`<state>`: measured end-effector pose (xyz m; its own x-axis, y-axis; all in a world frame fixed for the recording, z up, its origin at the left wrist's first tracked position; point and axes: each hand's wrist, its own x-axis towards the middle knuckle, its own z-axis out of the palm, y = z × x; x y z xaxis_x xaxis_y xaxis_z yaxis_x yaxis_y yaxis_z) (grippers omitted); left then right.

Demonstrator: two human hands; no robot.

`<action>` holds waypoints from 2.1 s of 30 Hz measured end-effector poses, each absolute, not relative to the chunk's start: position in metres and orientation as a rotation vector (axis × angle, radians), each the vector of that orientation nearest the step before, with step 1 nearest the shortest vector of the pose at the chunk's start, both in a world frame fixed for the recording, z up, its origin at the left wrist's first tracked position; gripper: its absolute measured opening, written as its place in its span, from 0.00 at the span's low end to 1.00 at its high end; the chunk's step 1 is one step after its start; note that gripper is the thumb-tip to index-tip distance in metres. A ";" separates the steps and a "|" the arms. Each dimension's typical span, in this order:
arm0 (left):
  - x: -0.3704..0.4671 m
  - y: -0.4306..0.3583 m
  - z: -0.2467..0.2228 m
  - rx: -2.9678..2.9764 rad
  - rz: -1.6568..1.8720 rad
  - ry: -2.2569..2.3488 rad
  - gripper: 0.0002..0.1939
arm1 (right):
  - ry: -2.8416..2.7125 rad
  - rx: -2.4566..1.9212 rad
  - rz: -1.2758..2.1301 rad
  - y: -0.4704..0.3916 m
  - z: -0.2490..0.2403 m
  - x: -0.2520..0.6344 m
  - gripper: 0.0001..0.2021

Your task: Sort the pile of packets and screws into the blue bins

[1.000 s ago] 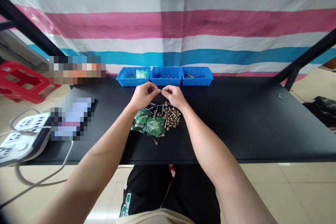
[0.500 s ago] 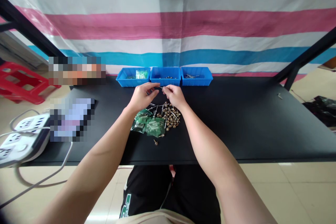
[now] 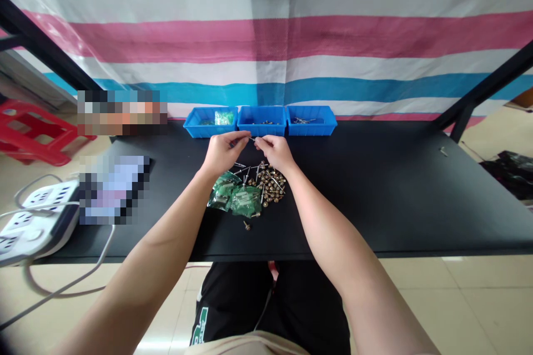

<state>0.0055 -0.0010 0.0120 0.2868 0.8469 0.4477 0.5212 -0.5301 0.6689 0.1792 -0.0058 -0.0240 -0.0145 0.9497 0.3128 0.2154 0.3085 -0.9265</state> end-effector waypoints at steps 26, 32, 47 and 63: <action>0.011 -0.007 0.012 2.420 0.882 1.194 0.26 | -1.226 -1.062 0.949 0.004 -0.033 0.178 0.29; 0.009 -0.007 0.008 2.500 0.736 1.134 0.30 | -1.071 -0.989 1.021 0.005 -0.025 0.188 0.23; 0.005 0.011 -0.001 2.546 0.723 1.148 0.20 | -0.806 -1.332 0.228 0.046 -0.055 0.264 0.19; 0.004 0.012 -0.002 2.564 0.709 1.168 0.15 | -0.860 -1.537 0.179 0.026 -0.035 0.243 0.12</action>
<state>0.0042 0.0117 -0.0018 0.5638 0.7568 0.3306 0.6426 -0.6535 0.4000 0.2432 0.0256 -0.0345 0.7048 0.6044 0.3715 0.4067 0.0849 -0.9096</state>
